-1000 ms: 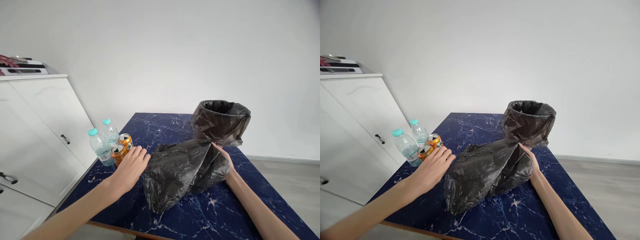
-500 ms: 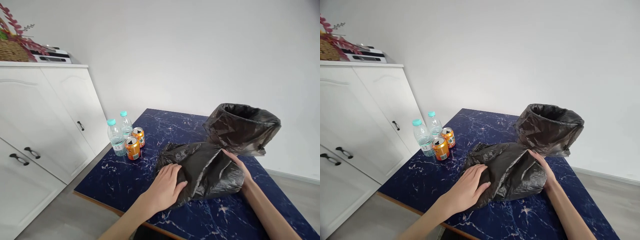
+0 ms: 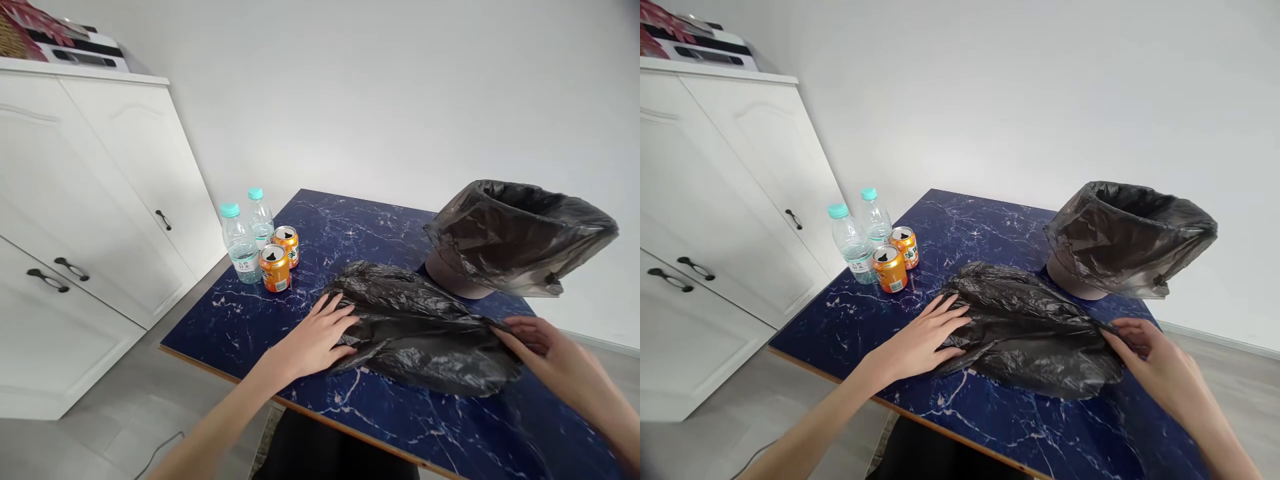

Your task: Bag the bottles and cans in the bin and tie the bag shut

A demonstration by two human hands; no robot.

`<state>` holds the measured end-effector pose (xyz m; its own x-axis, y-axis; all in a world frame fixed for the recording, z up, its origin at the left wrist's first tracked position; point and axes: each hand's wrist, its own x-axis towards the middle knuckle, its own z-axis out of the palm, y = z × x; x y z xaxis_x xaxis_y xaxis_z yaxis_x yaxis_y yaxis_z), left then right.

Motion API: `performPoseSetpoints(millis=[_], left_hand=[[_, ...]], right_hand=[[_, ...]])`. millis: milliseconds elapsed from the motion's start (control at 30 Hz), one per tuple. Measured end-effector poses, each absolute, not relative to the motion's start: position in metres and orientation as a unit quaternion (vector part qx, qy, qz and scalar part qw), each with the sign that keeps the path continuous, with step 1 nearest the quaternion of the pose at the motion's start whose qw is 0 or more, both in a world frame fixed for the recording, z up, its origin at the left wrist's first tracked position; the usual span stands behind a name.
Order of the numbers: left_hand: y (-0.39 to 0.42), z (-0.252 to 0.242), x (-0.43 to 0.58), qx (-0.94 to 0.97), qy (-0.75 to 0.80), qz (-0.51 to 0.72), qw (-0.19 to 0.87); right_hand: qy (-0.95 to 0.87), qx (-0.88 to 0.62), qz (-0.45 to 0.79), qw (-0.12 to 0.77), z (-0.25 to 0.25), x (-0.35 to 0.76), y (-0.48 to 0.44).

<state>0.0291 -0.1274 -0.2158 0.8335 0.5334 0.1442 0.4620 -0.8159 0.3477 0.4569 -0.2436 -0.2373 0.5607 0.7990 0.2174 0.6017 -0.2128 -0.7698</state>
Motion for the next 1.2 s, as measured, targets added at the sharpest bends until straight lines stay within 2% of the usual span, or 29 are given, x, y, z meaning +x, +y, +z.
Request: performPoseSetpoints(millis=[67, 133, 233, 300, 433, 567, 633, 800, 1000, 1200], left_hand=[[-0.137, -0.206, 0.032, 0.937, 0.274, 0.152, 0.156], [-0.149, -0.202, 0.037, 0.935, 0.262, 0.168, 0.17], [-0.162, -0.209, 0.043, 0.949, 0.236, 0.132, 0.164], [-0.165, -0.22, 0.041, 0.948, 0.27, 0.123, 0.119], [-0.17, -0.239, 0.022, 0.873, 0.431, 0.226, 0.017], [-0.179, -0.247, -0.002, 0.789, 0.537, 0.299, -0.014], [-0.182, -0.246, -0.005, 0.783, 0.543, 0.303, 0.014], [-0.185, -0.224, 0.016, 0.799, 0.458, 0.354, 0.165], [-0.189, -0.2, 0.031, 0.785, 0.37, 0.417, 0.271], [-0.193, -0.197, 0.01, 0.732, 0.425, 0.44, 0.3]], right_hand=[[-0.493, -0.796, 0.022, 0.35, -0.225, 0.437, -0.256], [-0.526, -0.788, -0.058, 0.315, -0.217, 0.411, -0.265], [-0.637, -0.705, -0.018, 0.312, -0.229, 0.377, -0.269], [-0.677, -0.674, 0.027, 0.295, -0.252, 0.366, -0.27], [-0.676, -0.681, 0.071, 0.273, -0.297, 0.354, -0.276], [-0.659, -0.688, 0.065, 0.297, -0.308, 0.34, -0.284], [-0.659, -0.69, 0.05, 0.295, -0.307, 0.336, -0.284], [-0.667, -0.701, 0.009, 0.254, -0.304, 0.334, -0.284], [-0.676, -0.709, -0.04, 0.194, -0.302, 0.333, -0.286], [-0.683, -0.701, -0.022, 0.203, -0.298, 0.334, -0.288]])
